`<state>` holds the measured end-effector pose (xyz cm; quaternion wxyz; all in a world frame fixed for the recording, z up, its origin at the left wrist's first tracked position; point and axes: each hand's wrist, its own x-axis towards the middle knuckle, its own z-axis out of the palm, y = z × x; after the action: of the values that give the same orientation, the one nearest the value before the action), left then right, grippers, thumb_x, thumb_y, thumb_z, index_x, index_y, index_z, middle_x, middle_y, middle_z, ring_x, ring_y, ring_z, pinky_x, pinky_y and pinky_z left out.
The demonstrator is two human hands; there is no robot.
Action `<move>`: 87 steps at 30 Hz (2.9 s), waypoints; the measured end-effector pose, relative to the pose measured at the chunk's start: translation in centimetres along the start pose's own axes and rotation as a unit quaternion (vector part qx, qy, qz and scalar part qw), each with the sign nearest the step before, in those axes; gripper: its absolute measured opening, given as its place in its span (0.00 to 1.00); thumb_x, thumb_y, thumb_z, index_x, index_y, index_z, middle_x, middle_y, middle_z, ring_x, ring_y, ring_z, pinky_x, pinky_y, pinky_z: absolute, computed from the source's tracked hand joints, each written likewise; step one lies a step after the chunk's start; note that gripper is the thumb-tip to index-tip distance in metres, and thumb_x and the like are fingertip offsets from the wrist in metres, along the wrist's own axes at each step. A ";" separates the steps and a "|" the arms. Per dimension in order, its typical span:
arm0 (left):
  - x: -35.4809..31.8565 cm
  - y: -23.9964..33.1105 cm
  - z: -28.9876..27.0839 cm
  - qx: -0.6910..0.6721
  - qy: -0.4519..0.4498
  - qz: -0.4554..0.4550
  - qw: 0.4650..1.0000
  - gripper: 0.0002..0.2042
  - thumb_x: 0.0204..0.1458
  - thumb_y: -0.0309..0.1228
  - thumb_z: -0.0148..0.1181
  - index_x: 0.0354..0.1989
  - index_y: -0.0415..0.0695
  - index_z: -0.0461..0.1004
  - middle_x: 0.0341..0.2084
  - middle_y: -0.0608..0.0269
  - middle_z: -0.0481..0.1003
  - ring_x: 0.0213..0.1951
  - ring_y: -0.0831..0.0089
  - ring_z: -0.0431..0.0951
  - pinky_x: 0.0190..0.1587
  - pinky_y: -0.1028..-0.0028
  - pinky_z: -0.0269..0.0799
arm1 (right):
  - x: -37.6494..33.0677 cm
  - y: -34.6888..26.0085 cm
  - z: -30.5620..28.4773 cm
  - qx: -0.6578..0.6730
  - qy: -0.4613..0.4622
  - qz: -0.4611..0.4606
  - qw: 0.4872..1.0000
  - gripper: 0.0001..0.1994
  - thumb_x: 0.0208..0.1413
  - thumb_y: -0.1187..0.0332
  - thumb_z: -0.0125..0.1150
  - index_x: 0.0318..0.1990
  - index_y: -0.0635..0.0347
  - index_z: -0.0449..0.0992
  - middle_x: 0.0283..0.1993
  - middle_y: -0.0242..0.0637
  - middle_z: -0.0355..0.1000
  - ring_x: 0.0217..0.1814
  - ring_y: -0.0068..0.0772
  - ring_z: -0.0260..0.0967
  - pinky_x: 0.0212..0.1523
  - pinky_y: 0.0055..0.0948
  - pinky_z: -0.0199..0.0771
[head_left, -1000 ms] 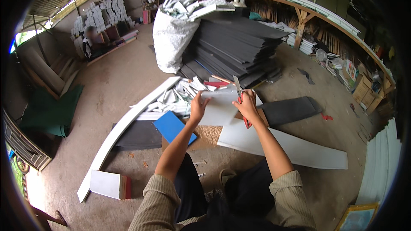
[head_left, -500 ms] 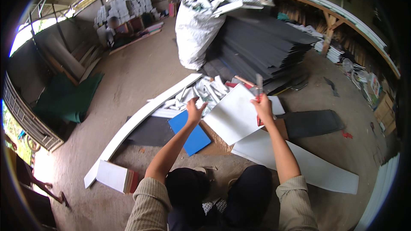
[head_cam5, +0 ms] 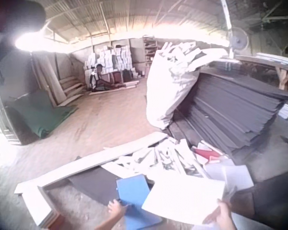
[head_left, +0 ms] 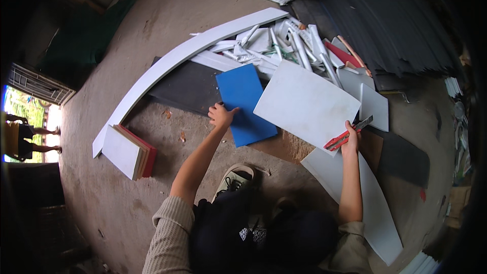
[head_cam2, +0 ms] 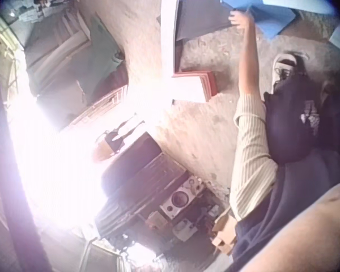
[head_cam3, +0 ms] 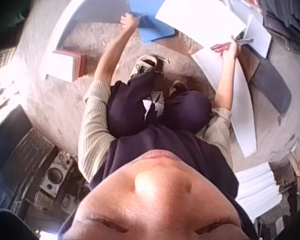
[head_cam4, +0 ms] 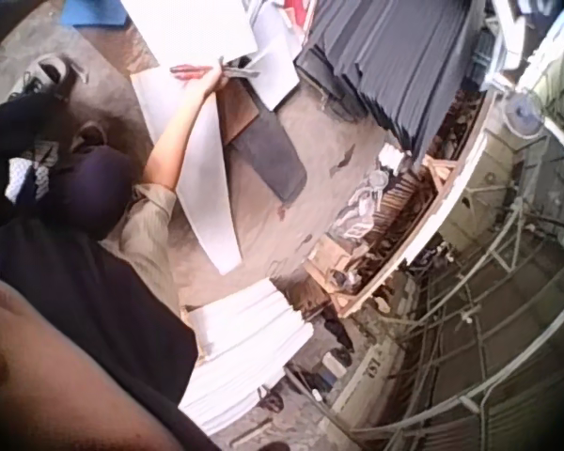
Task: The person uses a utility knife to cut a white sheet of material, using a blue rectangular template as a guide. They repeatedly align the template, score the sheet, and remove the cut pieces.
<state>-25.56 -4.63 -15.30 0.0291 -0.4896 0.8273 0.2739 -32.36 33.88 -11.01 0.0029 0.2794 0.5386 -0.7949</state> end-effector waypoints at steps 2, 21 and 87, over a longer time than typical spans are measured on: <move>0.9 0.9 0.0 -0.009 -0.024 -0.021 0.999 0.39 0.28 0.45 0.70 0.50 0.41 0.59 0.49 0.51 0.57 0.54 0.55 0.54 0.51 0.58 0.56 | 0.9 0.9 1.1 0.008 -0.013 0.005 1.000 0.11 0.45 0.75 0.60 0.34 0.60 0.63 0.35 0.34 0.63 0.40 0.29 0.63 0.43 0.33 0.65; 5.5 -5.0 -16.2 -0.549 0.222 0.156 0.791 0.19 0.49 0.22 0.52 0.50 0.36 0.58 0.42 0.58 0.67 0.44 0.71 0.67 0.48 0.75 0.61 | -2.5 12.3 11.9 -0.018 -0.052 0.062 0.997 0.10 0.45 0.76 0.59 0.35 0.61 0.65 0.36 0.32 0.64 0.39 0.26 0.62 0.43 0.29 0.61; -3.0 -4.3 -1.9 -0.164 -0.166 0.254 0.939 0.37 0.37 0.22 0.62 0.59 0.43 0.51 0.47 0.48 0.56 0.46 0.63 0.66 0.48 0.70 0.67 | -4.6 12.3 12.0 -0.518 -0.298 -0.256 0.760 0.20 0.45 0.67 0.62 0.47 0.61 0.69 0.38 0.37 0.68 0.33 0.27 0.68 0.36 0.24 0.69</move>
<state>-20.03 -4.70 -14.60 0.0143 -0.2084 0.8513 0.4812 -29.99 17.10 -16.26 0.1037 -0.1638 0.8918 -0.4087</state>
